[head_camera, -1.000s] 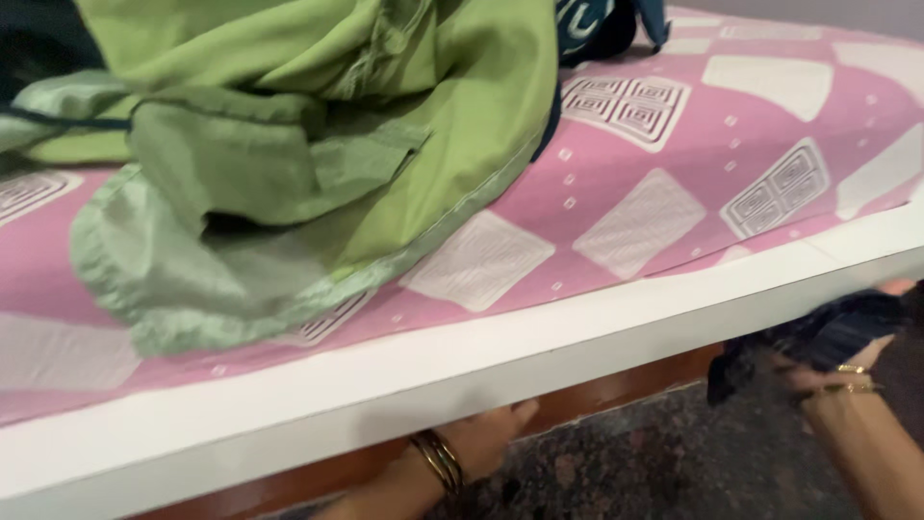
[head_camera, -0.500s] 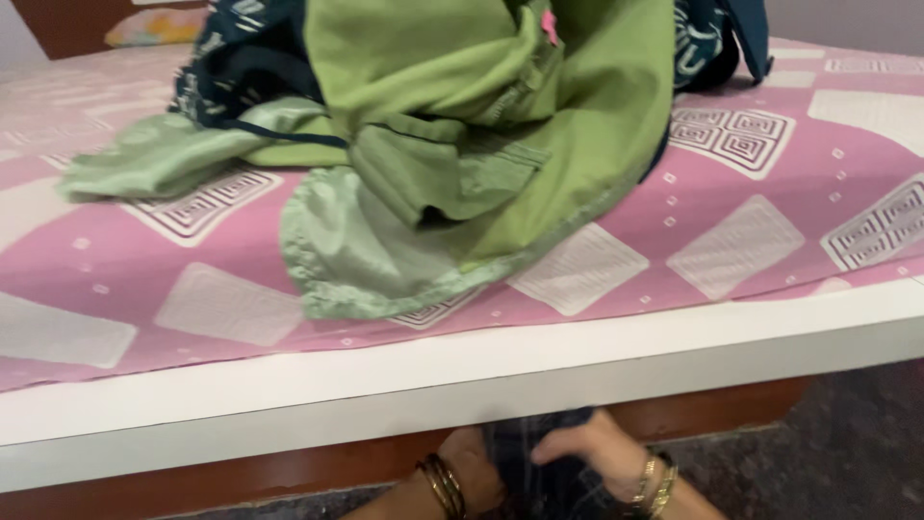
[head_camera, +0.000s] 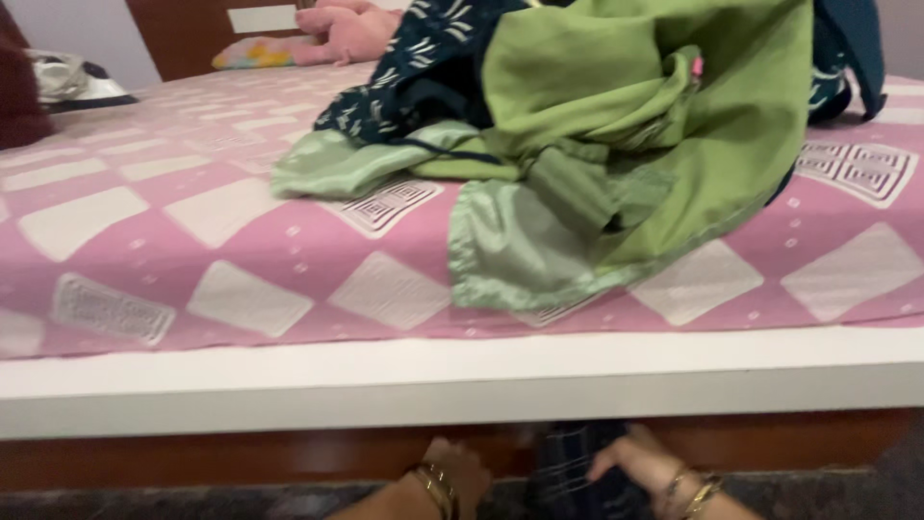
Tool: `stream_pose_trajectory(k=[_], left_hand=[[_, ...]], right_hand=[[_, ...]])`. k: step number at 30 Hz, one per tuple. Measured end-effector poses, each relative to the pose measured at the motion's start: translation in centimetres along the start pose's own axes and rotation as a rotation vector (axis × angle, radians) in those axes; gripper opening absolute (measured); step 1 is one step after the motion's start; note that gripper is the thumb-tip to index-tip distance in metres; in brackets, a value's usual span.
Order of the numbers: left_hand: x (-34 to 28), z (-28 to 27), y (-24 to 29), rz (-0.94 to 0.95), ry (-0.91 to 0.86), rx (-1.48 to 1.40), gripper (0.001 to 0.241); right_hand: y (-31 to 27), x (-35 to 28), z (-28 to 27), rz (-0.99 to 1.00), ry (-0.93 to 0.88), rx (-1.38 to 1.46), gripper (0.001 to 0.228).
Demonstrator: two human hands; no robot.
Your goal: The person wipes the white and wooden bed frame with a dark cloth, moving along the side and under the bed. The person also briefly adjusts the bedsheet at the corner.
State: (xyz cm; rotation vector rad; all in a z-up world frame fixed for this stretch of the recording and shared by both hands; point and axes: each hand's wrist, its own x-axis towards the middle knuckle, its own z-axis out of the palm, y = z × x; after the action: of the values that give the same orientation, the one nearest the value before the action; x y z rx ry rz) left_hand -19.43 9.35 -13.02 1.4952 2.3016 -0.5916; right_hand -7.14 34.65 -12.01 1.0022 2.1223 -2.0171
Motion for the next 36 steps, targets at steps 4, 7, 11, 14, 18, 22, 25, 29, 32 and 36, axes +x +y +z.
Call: stream_pose_trajectory(k=[4, 7, 11, 14, 18, 22, 25, 29, 32, 36], left_hand=[[-3.3, -0.2, 0.8, -0.070, 0.093, -0.095, 0.052], [-3.9, 1.4, 2.8, 0.017, 0.129, -0.053, 0.061], [-1.7, 2.5, 7.2, 0.115, 0.092, 0.005, 0.052], [-0.2, 1.5, 12.0, 0.151, 0.138, 0.036, 0.049], [-0.6, -3.4, 18.6, 0.235, 0.137, 0.088, 0.075], [0.7, -9.0, 23.9, 0.294, 0.138, 0.162, 0.084], [4.3, -12.6, 26.8, 0.326, 0.258, 0.158, 0.080], [12.1, -17.4, 29.3, 0.346, 0.511, 0.082, 0.066], [18.7, -20.0, 30.1, 0.311, 0.728, -0.246, 0.063], [24.9, -22.2, 31.3, 0.310, 0.979, -0.560, 0.034]], right_hand=[[0.0, -5.4, -3.3, 0.020, 0.136, -0.091, 0.047], [-0.7, -9.5, -5.9, -0.023, 0.196, -0.172, 0.045], [1.9, -15.2, -10.6, -0.032, 0.358, -0.288, 0.054], [5.1, -18.8, -15.0, -0.029, 0.487, -0.442, 0.059], [8.9, -22.6, -20.0, -0.069, 0.670, -0.474, 0.067], [13.1, -24.2, -22.2, -0.136, 0.809, -0.107, 0.060], [13.7, -22.4, -22.5, -0.215, 0.875, 0.169, 0.054], [11.7, -17.7, -25.5, -0.415, 0.935, 0.528, 0.058], [10.3, -12.3, -29.0, -0.274, 0.987, 0.664, 0.054], [10.0, -8.0, -32.5, -0.614, 0.459, 1.098, 0.038]])
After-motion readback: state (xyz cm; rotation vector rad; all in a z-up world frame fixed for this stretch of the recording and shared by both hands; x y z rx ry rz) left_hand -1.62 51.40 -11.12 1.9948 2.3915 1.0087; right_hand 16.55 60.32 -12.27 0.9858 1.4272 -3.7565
